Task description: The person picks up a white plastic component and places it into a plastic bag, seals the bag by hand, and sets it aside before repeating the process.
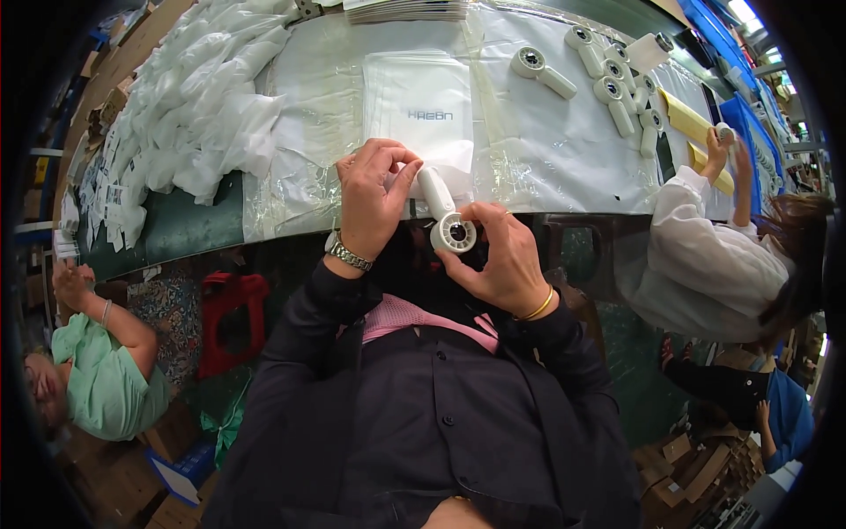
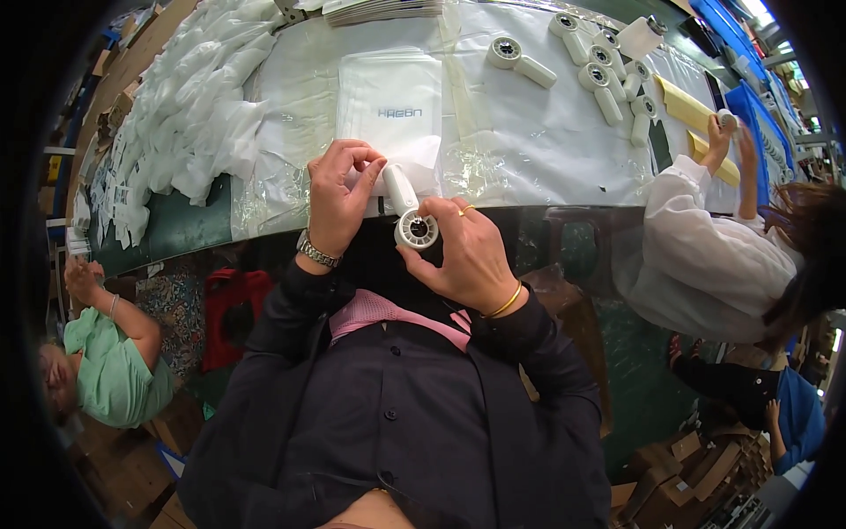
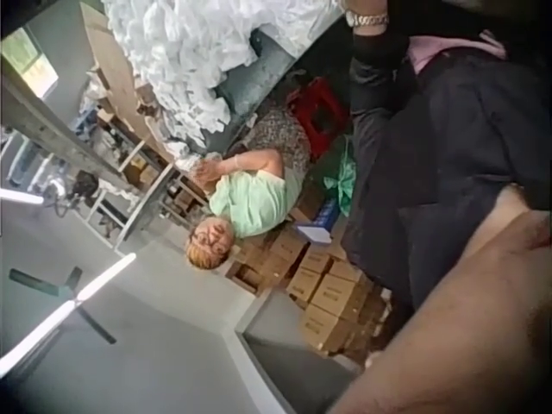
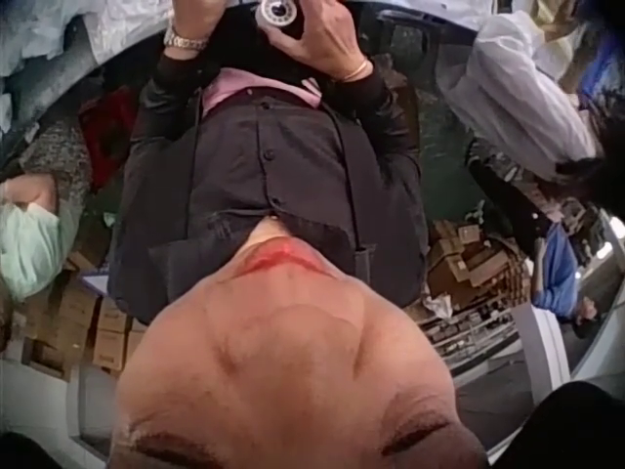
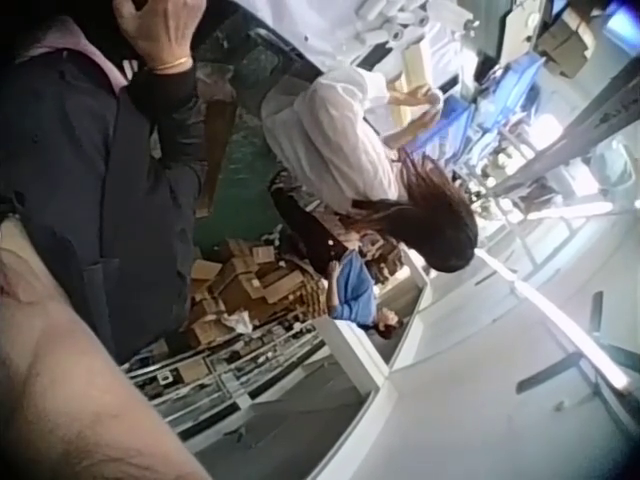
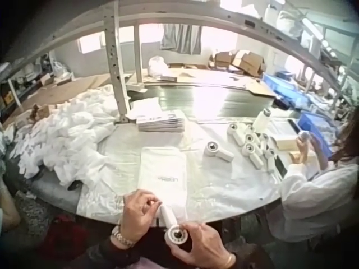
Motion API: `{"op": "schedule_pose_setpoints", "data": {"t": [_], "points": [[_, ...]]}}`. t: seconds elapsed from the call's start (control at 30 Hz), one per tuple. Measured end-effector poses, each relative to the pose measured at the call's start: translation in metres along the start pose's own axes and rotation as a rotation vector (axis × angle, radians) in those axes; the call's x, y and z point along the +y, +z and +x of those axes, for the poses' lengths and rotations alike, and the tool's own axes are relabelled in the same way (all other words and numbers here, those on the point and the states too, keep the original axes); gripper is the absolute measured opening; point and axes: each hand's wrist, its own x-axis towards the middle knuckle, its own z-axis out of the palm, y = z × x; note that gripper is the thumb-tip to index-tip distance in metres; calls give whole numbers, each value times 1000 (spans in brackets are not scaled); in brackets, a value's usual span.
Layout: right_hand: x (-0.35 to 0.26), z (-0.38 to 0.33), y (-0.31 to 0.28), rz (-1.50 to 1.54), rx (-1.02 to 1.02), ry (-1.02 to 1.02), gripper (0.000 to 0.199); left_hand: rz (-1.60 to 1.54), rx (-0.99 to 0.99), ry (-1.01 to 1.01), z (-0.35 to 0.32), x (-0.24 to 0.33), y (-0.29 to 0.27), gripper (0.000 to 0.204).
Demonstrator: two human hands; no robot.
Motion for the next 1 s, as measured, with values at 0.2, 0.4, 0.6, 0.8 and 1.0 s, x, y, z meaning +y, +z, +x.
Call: {"op": "schedule_pose_setpoints", "data": {"t": [0.2,0.4,0.6,0.8,1.0], "points": [[-14,10,-2,-8,4,56,60,58,7,98,2,5,-4,8],[-20,20,0,-12,36,154,63,124,-25,195,5,16,-11,8],[-10,23,13,28,48,188,67,96,-60,236,3,18,-14,9],[4,20,24,61,51,270,79,54,-106,233,-2,14,-16,10],[6,14,17,61,103,276,81,28,-92,216,-5,11,-15,11]]}}
